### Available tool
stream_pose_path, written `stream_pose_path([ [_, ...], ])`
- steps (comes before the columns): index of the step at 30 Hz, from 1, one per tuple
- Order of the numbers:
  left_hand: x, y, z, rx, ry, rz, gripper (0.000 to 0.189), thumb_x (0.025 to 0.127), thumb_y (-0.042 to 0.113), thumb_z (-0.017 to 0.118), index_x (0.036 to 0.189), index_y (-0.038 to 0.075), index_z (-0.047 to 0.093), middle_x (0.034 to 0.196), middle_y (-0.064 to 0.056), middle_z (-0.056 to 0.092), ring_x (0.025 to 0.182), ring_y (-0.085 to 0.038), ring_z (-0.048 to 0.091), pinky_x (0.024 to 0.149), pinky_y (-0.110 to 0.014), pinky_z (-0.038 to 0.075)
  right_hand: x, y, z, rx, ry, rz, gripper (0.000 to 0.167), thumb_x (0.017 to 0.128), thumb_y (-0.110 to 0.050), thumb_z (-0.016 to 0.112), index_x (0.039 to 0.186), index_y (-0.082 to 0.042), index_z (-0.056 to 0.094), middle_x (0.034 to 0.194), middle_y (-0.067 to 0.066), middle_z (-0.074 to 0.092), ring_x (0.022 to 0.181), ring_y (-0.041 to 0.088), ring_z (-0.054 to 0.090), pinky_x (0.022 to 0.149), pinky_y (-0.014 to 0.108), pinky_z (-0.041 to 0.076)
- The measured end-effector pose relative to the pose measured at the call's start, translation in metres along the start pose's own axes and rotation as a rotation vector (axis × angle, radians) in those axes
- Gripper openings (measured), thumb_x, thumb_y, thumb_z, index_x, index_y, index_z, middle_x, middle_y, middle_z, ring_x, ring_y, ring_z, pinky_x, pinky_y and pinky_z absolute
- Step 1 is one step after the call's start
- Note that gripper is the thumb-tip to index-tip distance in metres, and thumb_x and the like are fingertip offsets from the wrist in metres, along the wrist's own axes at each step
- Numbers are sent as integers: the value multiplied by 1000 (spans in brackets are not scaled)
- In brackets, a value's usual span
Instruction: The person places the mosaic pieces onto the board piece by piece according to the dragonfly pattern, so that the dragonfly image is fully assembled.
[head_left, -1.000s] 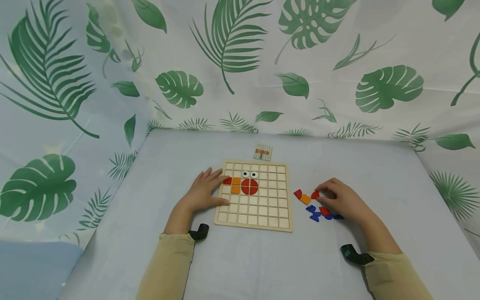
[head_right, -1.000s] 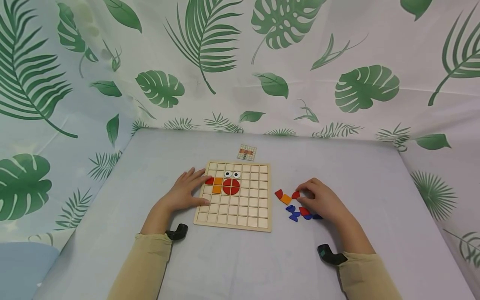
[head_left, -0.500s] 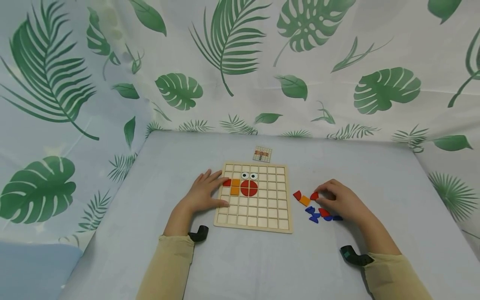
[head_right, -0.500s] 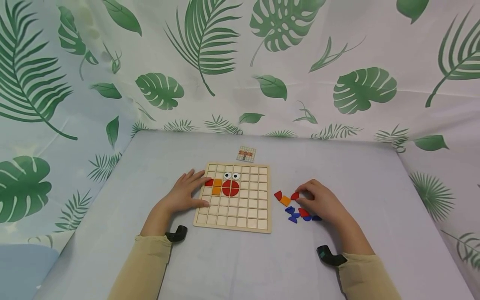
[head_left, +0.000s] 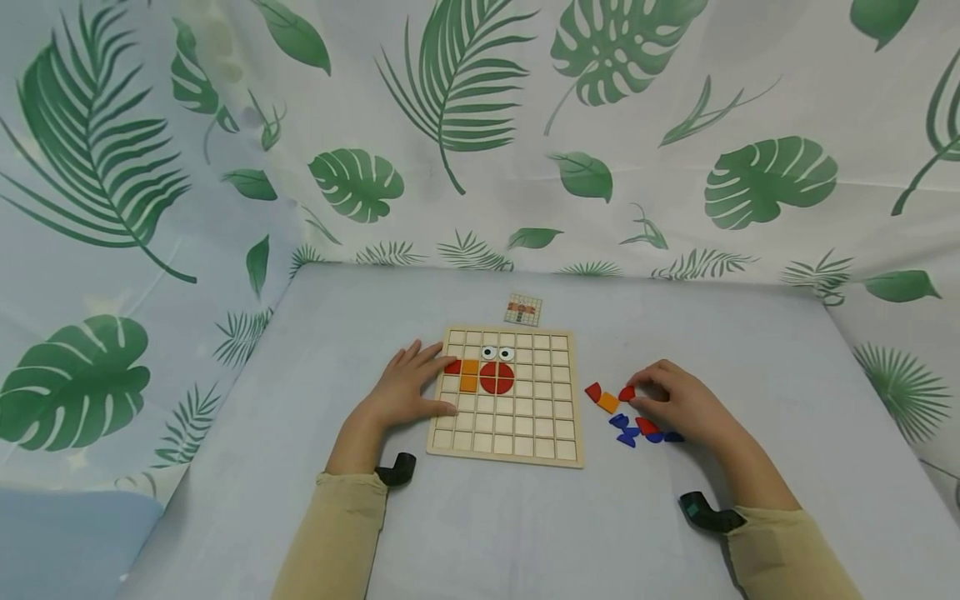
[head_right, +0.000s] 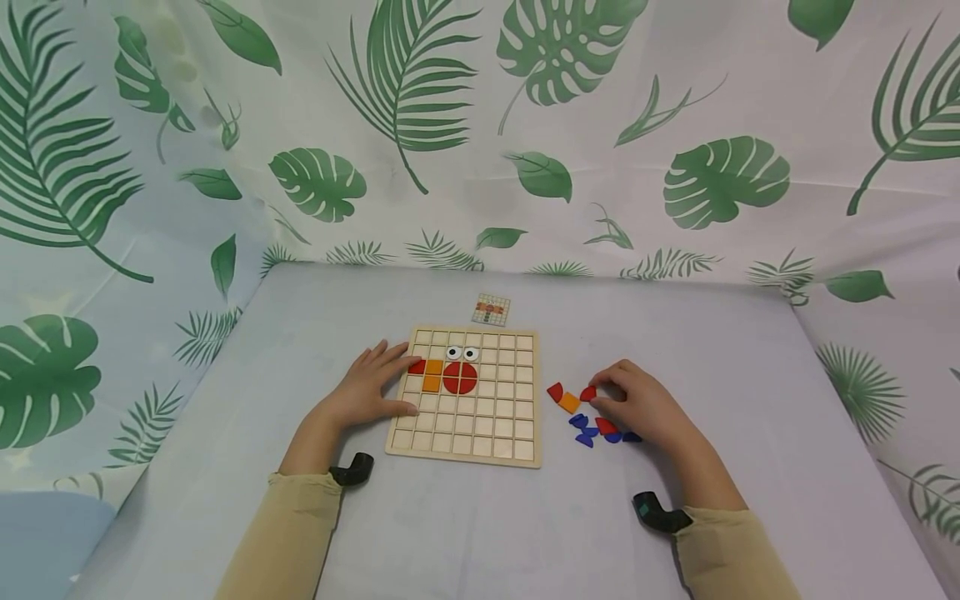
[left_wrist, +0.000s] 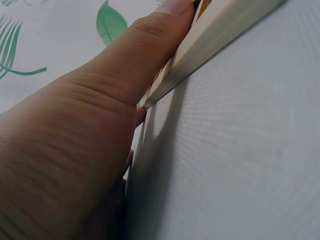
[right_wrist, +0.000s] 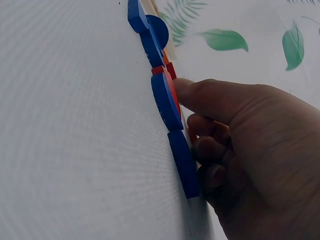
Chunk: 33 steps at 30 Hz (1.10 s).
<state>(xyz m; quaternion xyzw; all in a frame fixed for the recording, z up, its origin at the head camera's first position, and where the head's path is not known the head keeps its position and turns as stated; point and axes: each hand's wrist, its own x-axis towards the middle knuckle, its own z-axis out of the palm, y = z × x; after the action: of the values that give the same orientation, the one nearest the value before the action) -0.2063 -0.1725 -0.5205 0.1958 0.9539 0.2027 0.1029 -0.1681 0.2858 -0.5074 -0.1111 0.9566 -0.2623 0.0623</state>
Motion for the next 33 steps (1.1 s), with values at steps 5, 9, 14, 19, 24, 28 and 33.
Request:
stream_pose_path([
  [5,0,0,0,2,4,0,90,75,70,72,151,34,40,166,3,22,156,-29,5,127,-51,4,1,1,0,-7,2,-7,25,90,-35,73,111,-22,68,104,0,57,88,19,48,71,26,45],
  [9,0,1,-1,-1,7,2,90,75,70,72,151,34,40,165,3,22,156,-29,6,127,-51,4,2,2,0,-10,6,-14,26,90,-37,73,110,-22,67,101,0,57,88,18,49,70,26,45],
  [14,0,1,-1,-3,3,0,90,75,69,72,151,33,40,165,3,22,156,-29,6,127,-51,5,3,-5,-4,-16,11,-15,26,90,-34,72,110,-19,67,100,1,59,88,19,50,72,26,47],
  [19,0,1,-2,1,-3,0,90,75,70,71,152,34,40,165,4,22,156,-29,5,127,-51,5,4,-26,-10,-8,12,-53,24,92,-32,71,110,-18,66,96,0,60,82,17,51,65,24,49],
  [24,0,1,-2,5,0,1,90,75,70,72,152,34,40,166,4,22,156,-29,5,127,-51,5,12,-53,-13,13,-15,-115,21,93,-31,70,110,-20,65,93,-3,57,76,15,49,57,23,46],
  [28,-1,0,-2,5,-4,-1,90,75,70,71,152,34,40,166,4,22,156,-30,5,127,-51,4,22,-72,-13,23,-43,-142,21,92,-27,71,111,-20,65,92,-2,58,76,15,49,59,24,46],
  [33,-1,1,-1,10,-5,3,90,75,71,71,152,35,39,166,4,22,156,-29,5,127,-51,5,34,-91,-10,34,-81,-148,22,92,-30,70,111,-20,65,92,-2,57,76,16,49,58,26,46],
])
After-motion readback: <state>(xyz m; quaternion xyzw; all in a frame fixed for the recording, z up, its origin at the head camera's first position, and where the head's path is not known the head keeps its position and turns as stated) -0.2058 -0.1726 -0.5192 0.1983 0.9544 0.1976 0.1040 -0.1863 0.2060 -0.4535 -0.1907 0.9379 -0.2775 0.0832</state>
